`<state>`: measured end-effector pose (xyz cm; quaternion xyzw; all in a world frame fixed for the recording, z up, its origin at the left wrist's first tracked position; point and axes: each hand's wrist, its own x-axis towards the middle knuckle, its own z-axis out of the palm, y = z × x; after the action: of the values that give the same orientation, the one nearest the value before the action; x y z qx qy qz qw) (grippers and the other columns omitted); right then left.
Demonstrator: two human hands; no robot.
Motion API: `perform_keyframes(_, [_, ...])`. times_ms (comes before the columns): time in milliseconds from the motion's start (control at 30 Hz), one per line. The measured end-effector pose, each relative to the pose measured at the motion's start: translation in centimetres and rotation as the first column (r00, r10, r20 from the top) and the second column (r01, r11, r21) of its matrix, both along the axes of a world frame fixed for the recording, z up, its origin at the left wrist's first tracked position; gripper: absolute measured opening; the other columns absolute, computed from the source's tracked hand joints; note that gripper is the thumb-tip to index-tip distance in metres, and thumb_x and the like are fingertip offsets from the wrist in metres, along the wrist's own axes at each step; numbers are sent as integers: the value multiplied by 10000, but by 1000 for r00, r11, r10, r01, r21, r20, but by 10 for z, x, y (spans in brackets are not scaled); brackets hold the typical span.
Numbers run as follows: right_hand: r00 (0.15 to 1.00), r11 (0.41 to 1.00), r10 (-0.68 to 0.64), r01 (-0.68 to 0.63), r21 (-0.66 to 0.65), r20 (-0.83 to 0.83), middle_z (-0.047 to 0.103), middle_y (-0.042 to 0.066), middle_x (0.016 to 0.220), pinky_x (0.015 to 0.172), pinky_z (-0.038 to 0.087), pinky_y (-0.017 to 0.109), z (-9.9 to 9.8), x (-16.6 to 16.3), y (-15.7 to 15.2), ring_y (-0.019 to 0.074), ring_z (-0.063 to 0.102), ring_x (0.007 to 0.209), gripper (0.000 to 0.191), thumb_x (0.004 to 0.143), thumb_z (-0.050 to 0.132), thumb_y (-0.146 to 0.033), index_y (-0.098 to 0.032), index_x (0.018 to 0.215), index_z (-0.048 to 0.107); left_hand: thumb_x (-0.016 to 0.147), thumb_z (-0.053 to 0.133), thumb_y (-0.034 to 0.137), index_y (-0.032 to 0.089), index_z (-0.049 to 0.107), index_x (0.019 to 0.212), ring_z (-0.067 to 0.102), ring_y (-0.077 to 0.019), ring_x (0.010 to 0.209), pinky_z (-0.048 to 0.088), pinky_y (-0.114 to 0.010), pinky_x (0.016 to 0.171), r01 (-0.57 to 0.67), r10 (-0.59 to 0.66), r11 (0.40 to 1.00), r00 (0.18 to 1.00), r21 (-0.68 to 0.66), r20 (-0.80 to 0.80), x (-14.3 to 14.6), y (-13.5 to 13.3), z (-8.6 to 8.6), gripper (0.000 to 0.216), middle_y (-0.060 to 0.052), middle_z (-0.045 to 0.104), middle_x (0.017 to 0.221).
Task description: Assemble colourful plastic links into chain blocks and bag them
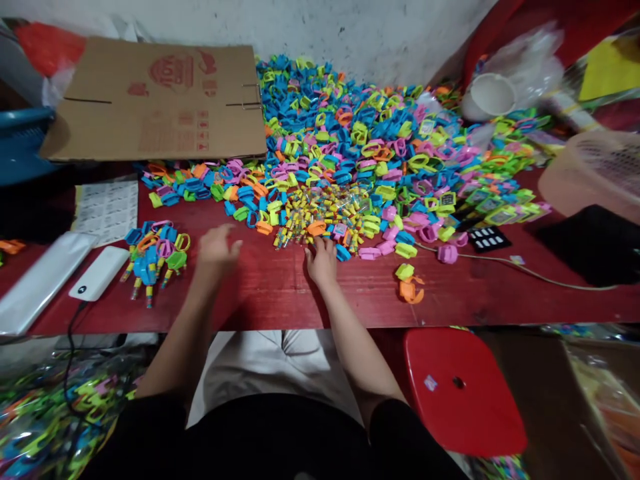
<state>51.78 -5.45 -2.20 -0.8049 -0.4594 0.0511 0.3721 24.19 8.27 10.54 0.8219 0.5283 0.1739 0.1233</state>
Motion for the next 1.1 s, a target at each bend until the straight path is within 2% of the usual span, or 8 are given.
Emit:
perform_keyframes(67, [1000,1000,2,-2,10,17,652,204,1346,1066,542,516,-1,-2,-1,359,591,1179,322,1072,646,-299,-196,1368,721,1024,602,208,191,710,1467,644,-406,1367,501,-539,1240,217,-217,976,976,-6,-12,51,1,-16,456,-201,712,1439])
perform_keyframes(200, [999,998,37,-36,-52,8,653,170,1212,1016,539,472,2,1,-8,344,598,1126,203,1088,669,-322,-193,1236,722,1001,442,56,108,767,1378,608,-440,1393,524,-524,1167,231,-231,973,969,-11,-88,100,15,-38,501,-273,663,1488])
perform_keyframes(467, [992,993,82,-74,-93,91,656,191,1236,1028,518,520,5,-16,-48,371,583,1152,153,1139,603,-360,-231,1130,684,970,768,390,188,784,965,755,-314,960,612,-417,955,118,-83,980,974,-159,212,44,-15,-60,203,-154,789,1009])
perform_keyframes(533, [995,989,89,-83,-120,46,677,188,1172,990,522,508,7,-24,-56,362,593,1097,136,1145,546,-320,-235,1099,641,933,823,511,198,757,859,754,-264,848,631,-386,897,81,64,949,898,-306,435,31,-45,-65,329,-92,773,847])
perform_keyframes(633, [975,989,139,-147,-34,-173,676,116,1011,882,528,422,17,-39,-66,309,625,939,133,1157,489,-323,-242,1143,593,769,966,659,177,770,851,788,-234,821,682,-412,927,186,374,782,622,-594,688,23,-92,-65,527,-51,792,816])
perform_keyframes(767, [785,916,399,-325,235,-473,690,36,988,803,526,328,46,-73,-82,225,643,846,284,1179,487,-507,-253,1239,602,562,1123,627,155,819,918,852,-265,999,667,-496,1120,353,640,596,333,-721,692,22,-137,-48,665,-101,871,978])
perform_keyframes(867, [682,886,463,-346,309,-566,703,19,967,801,527,307,69,-100,-91,197,631,842,355,1168,505,-585,-251,1133,622,599,1121,628,163,840,1002,862,-286,1062,661,-501,1127,383,672,574,283,-723,684,25,-155,-32,676,-139,894,1070])
perform_keyframes(1100, [668,897,433,-253,362,-606,616,-12,771,685,459,302,94,-123,-96,188,562,710,516,1133,487,-730,-258,959,600,677,1078,661,180,833,1036,846,-370,1222,655,-510,1113,427,625,625,226,-653,747,37,-170,-12,649,-163,897,1056])
